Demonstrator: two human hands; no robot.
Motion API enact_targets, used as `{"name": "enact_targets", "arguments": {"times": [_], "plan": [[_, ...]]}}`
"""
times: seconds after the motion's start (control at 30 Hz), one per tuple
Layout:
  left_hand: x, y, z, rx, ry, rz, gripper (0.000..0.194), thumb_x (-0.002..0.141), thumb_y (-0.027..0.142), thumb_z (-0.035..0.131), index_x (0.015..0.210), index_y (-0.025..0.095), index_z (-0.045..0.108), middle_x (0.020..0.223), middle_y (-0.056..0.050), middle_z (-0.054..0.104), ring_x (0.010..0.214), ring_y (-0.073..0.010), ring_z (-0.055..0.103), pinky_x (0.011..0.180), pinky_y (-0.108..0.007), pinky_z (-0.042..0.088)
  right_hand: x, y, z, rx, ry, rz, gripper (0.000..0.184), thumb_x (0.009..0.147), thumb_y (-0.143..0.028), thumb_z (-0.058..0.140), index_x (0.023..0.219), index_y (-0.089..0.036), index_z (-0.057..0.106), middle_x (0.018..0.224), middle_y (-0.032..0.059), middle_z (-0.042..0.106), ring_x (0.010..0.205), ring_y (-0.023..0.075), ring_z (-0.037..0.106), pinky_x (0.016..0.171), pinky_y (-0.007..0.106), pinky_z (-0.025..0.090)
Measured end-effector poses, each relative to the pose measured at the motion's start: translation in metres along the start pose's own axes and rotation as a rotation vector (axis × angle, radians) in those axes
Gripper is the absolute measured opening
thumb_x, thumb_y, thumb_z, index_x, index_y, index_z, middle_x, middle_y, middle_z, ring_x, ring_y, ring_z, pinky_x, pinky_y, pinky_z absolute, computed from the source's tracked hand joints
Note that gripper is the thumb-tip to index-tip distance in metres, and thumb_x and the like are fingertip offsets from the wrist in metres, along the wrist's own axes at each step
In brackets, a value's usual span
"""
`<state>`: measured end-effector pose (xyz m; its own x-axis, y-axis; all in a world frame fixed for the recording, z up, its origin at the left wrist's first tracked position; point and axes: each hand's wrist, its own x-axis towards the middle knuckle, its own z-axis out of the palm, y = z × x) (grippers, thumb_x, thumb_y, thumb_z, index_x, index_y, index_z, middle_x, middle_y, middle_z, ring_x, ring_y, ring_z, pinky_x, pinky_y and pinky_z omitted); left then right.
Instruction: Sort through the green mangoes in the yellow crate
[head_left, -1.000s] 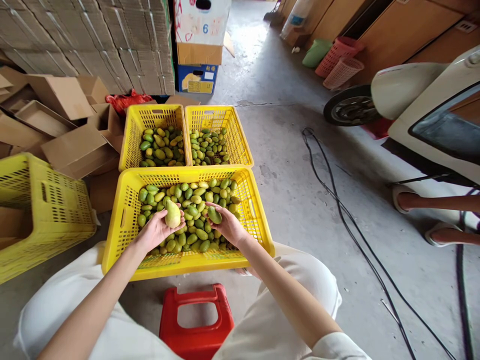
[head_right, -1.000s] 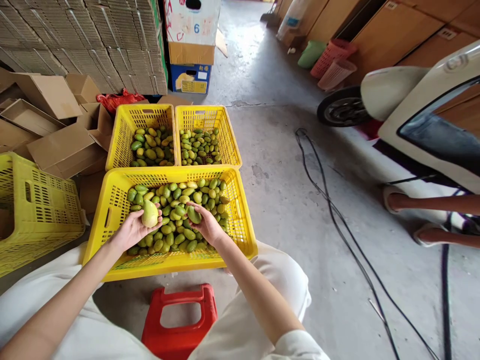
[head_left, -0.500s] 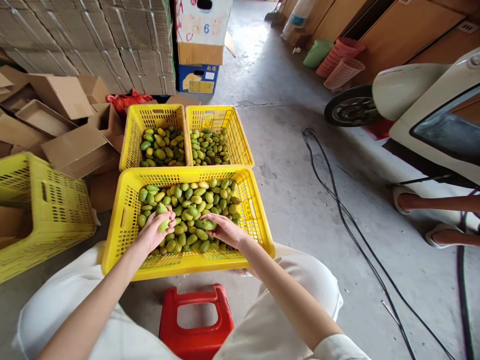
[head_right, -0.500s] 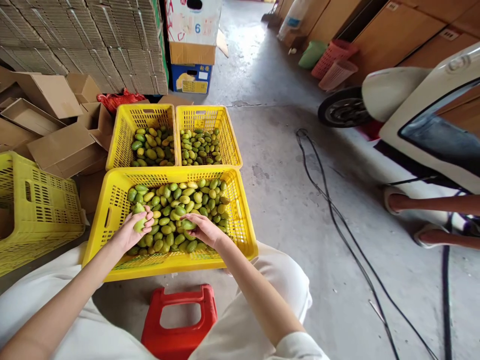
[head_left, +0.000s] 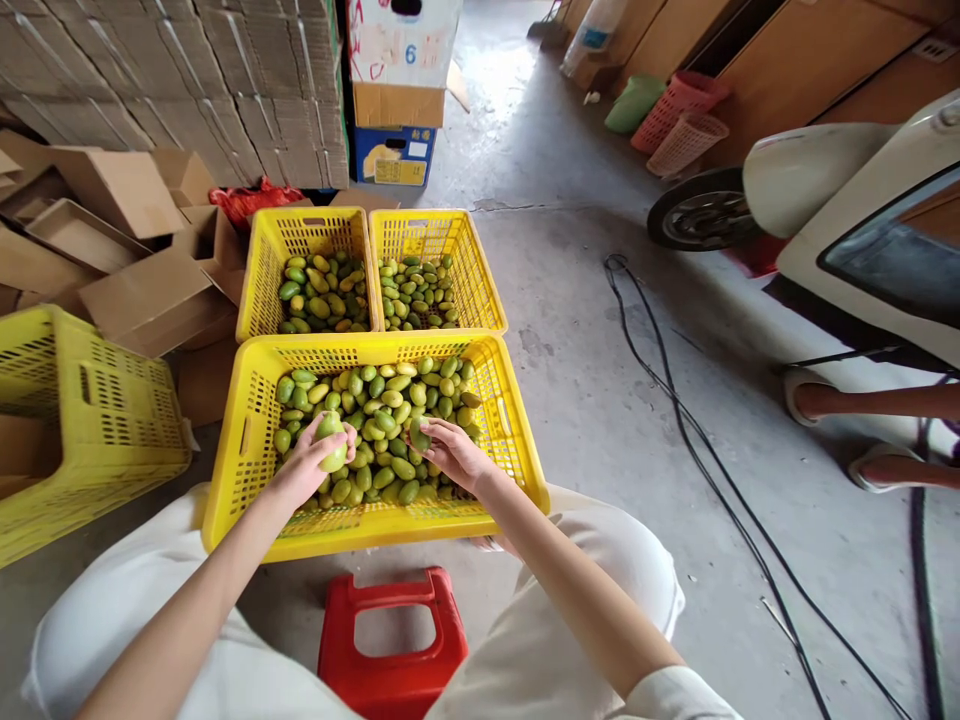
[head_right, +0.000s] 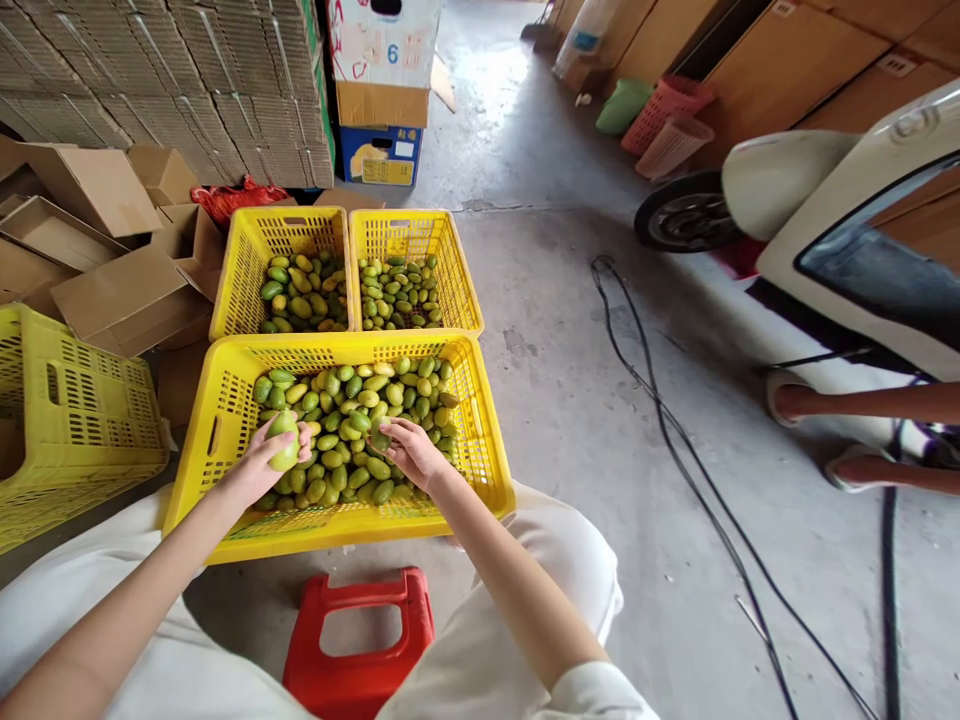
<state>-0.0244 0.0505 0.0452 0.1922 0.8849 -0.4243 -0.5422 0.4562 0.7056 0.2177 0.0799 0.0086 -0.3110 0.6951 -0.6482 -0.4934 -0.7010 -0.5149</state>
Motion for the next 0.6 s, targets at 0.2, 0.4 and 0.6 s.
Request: {"name": "enact_targets", "arguments": {"times": [0.2, 0.4, 0.6], "plan": [[-0.0004, 0.0065, 0.0042, -0.017, 0.1, 0.008, 0.036, 0.067, 0.022, 0.081, 0.091, 0.019, 0.055, 0.075, 0.001, 0.06, 0.065, -0.0132, 0.061, 0.058, -0.024, 0.051, -0.0072, -0.0051, 0.0034, 0.021, -0.023, 0.081, 0.028, 0.061, -0.022, 0.076, 0.084, -0.019, 0.062, 0.081, -0.0004, 0.067, 0.071, 0.016, 0.067, 0.061, 0.027, 0.054], [0.0008, 0.0041, 0.0036, 0.142, 0.134, 0.075, 0.03, 0.069, 0.025, 0.081, 0.088, 0.017, 0.059, 0.065, 0.003, 0.057, 0.047, -0.0089, 0.051, 0.041, -0.019, 0.037, -0.0068, -0.0043, 0.0035, -0.137, 0.055, 0.003, 0.039, 0.06, -0.033, 0.088, 0.075, -0.021, 0.054, 0.063, -0.0051, 0.058, 0.049, 0.0082, 0.05, 0.041, 0.02, 0.031], [0.0001, 0.0046, 0.0053, 0.036, 0.074, 0.055, 0.025, 0.077, 0.03, 0.077, 0.093, 0.017, 0.063, 0.082, -0.004, 0.065, 0.067, -0.0158, 0.062, 0.057, -0.027, 0.051, -0.0043, -0.0032, 0.0002, -0.102, 0.029, 0.102, 0.042, 0.07, -0.054, 0.081, 0.075, -0.023, 0.053, 0.059, -0.0007, 0.058, 0.058, 0.0154, 0.06, 0.043, 0.022, 0.034]]}}
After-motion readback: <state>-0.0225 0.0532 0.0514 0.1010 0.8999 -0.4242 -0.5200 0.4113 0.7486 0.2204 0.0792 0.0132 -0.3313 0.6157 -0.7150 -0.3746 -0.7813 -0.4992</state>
